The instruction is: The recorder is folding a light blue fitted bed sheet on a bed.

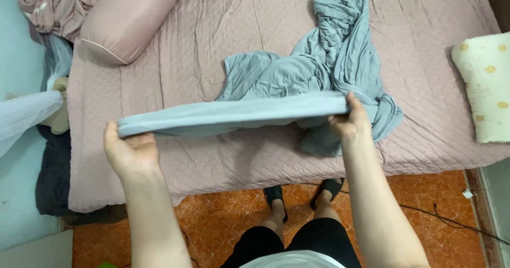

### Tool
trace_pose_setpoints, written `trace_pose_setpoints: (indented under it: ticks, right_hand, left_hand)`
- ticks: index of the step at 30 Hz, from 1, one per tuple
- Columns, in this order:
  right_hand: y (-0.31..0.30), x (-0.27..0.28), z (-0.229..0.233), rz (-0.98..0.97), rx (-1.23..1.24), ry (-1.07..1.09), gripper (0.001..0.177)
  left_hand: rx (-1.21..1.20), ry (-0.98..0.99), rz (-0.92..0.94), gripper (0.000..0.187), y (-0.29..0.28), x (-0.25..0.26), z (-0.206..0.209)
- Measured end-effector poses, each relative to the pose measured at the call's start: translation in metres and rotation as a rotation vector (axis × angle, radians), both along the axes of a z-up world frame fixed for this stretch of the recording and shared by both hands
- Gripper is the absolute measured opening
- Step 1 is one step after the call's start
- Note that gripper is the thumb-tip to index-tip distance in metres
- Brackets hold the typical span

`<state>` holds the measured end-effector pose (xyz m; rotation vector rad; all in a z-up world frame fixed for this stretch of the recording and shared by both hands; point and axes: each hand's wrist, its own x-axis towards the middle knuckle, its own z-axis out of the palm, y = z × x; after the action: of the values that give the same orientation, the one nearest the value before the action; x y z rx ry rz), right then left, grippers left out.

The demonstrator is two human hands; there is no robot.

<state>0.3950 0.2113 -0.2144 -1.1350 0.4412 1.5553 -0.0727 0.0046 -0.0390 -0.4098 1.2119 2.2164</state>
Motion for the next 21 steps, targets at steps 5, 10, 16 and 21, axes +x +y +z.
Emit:
trace_pose_setpoints:
  ticks: [5,10,16,21]
  right_hand:
    - [0.009,-0.003,0.028,-0.087,0.020,0.028,0.029]
    - [-0.010,0.033,-0.024,-0.043,-0.172,-0.095,0.035]
    - [-0.033,0.013,0.041,-0.144,-0.280,0.049,0.025]
    - [-0.041,-0.004,0.076,-0.066,-0.258,0.095,0.029]
  left_hand:
    - [0.020,-0.179,0.090,0.028,0.014,-0.027,-0.106]
    - [0.013,-0.478,0.168,0.032,0.031,-0.019,-0.161]
    - [-0.094,-0.452,0.134,0.036,0.023,0.015,-0.121]
    - [-0.108,-0.466,0.153,0.035,-0.005,0.002,-0.155]
